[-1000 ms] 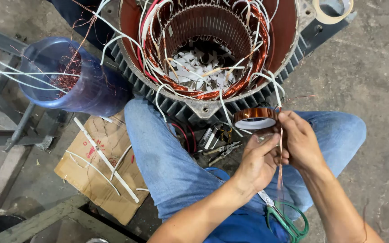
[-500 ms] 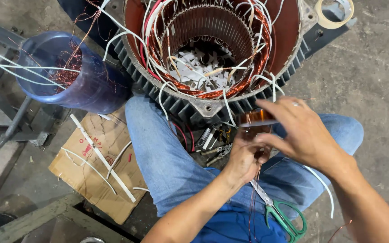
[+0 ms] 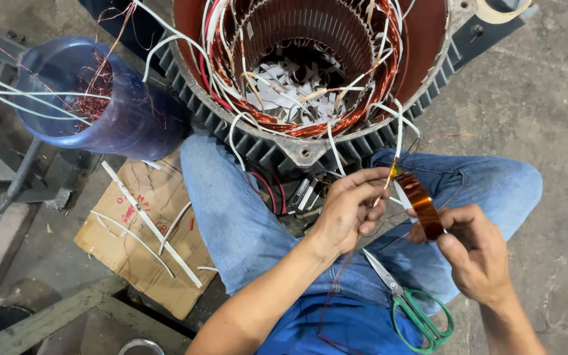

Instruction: Repairing and rewinding an electric motor stator by splicing and taping wires.

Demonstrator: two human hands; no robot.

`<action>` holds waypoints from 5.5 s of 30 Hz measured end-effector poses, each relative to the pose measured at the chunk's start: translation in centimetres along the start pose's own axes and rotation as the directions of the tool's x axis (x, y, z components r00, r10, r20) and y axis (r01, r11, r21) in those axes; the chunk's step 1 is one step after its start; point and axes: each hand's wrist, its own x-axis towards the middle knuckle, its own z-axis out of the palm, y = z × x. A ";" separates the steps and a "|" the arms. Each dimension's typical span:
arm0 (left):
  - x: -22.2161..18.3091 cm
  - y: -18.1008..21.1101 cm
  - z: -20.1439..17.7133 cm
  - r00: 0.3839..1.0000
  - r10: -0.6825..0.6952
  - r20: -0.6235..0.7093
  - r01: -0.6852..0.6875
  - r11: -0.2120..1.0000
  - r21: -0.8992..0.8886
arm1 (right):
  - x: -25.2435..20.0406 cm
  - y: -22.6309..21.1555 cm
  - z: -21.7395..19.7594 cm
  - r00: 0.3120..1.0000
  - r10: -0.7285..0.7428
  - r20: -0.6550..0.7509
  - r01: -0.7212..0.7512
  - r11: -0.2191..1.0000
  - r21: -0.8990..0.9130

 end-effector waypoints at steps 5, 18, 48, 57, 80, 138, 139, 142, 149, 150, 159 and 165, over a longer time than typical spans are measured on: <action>0.7 0.6 0.9 0.995 0.044 -0.087 -0.028 0.985 0.171 | -1.3 2.6 0.6 0.998 -0.064 -0.027 0.069 0.976 0.204; 0.4 0.8 3.5 0.805 0.589 0.070 -0.168 0.112 0.979 | 1.0 6.0 2.5 0.986 0.166 -0.012 -0.155 0.943 0.293; -3.7 -5.8 1.5 0.942 0.258 -0.217 -0.277 0.959 -0.062 | 2.6 10.1 5.6 0.962 0.212 0.174 -0.260 0.500 0.826; -3.7 -7.3 0.4 0.979 0.122 0.163 -0.055 0.929 -0.366 | 3.7 9.0 9.0 0.972 0.220 0.079 -0.175 0.461 0.870; -2.5 -8.0 -1.7 0.842 0.186 0.506 0.215 0.746 -0.631 | 6.9 8.7 9.5 0.983 0.123 0.139 -0.175 0.365 0.914; -1.3 1.3 3.2 0.815 0.548 0.189 -0.113 -0.169 0.979 | 3.7 -1.1 3.6 0.995 0.041 -0.093 -0.078 0.896 -0.437; -1.5 1.2 3.1 0.815 0.548 0.187 -0.111 -0.170 0.979 | 4.1 -1.4 4.0 0.995 0.043 -0.092 -0.079 0.897 -0.435; -1.5 0.8 3.1 0.823 0.499 0.271 -0.110 -0.327 0.938 | 5.1 -1.9 4.6 0.996 -0.087 -0.031 0.057 0.846 -0.531; -2.0 0.7 3.4 0.808 0.542 0.233 -0.028 -0.360 0.933 | 4.5 0.2 5.0 0.995 -0.085 -0.055 0.049 0.877 -0.478; -2.2 0.6 3.5 0.806 0.549 0.221 -0.038 -0.323 0.946 | 4.2 0.5 4.9 0.997 -0.036 -0.068 0.001 0.890 -0.456; -3.8 -2.1 0.4 0.980 0.138 -0.146 -0.074 0.922 0.379 | 3.0 4.0 4.5 0.965 0.252 -0.069 -0.253 0.967 -0.014; -3.9 -7.0 1.0 0.981 0.159 -0.109 -0.177 0.967 -0.181 | 4.1 3.7 6.0 0.961 -0.097 0.257 -0.238 0.173 0.956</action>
